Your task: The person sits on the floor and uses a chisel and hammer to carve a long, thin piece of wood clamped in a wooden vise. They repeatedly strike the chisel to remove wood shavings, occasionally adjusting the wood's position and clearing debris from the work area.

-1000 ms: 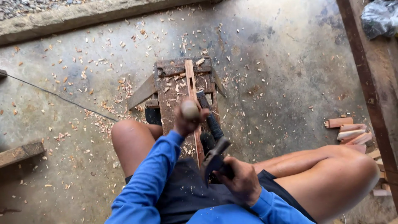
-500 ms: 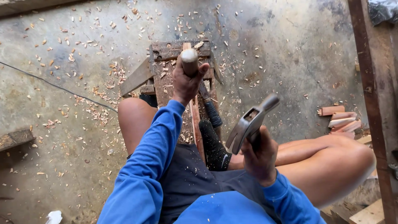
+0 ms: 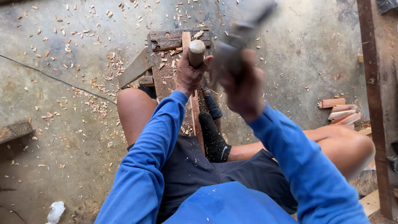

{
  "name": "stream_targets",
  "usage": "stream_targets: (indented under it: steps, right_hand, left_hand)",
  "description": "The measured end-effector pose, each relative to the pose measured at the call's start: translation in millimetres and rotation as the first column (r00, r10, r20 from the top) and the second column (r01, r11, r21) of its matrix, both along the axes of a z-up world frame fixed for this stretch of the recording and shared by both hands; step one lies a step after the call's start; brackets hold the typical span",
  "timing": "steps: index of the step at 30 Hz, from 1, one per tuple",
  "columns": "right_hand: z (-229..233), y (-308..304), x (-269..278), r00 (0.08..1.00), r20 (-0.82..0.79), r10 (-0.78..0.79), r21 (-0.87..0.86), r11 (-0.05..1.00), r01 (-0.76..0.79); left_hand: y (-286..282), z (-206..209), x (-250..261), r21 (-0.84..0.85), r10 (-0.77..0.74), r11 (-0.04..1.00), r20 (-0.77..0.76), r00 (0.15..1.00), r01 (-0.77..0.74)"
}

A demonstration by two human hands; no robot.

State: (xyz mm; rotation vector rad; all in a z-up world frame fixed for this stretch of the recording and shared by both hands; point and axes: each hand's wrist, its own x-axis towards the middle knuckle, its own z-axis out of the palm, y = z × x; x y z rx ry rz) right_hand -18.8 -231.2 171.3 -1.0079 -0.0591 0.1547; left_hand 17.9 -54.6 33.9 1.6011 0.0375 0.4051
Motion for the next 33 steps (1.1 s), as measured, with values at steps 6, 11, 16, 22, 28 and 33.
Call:
stream_targets:
  steps: [6, 11, 16, 22, 28, 33]
  right_hand:
    - [55.0, 34.8, 27.1, 0.909, 0.054, 0.413, -0.995, -0.059, 0.085]
    - [90.8, 37.2, -15.6, 0.994, -0.027, 0.103, -0.900, 0.431, -0.069]
    - [87.3, 18.4, -51.7, 0.998, -0.039, 0.045, -0.884, 0.465, -0.055]
    - [80.0, -1.9, -74.0, 0.998, -0.057, 0.000, -0.730, 0.682, -0.042]
    - [89.3, 5.3, -74.1, 0.997, -0.071, -0.039, -0.672, 0.740, -0.019]
    - [108.3, 17.5, -70.5, 1.000, 0.025, 0.009, -0.661, 0.750, 0.009]
  left_hand:
    - [9.6, -10.9, 4.7, -0.107, -0.103, 0.989, 0.028, 0.994, 0.106]
    - [21.6, -38.6, 44.6, -0.327, -0.379, 0.895, -0.204, 0.902, 0.302]
    - [16.0, -26.3, 57.7, -0.493, -0.231, 0.870, -0.402, 0.886, 0.003]
    - [8.6, -19.1, 41.5, -0.225, -0.112, 0.972, -0.169, 0.979, 0.073]
    - [0.8, -5.0, 18.2, -0.056, 0.075, 0.995, -0.039, 0.996, -0.077]
    - [-4.7, -15.3, -6.0, -0.111, 0.238, 0.964, -0.035, 0.971, -0.240]
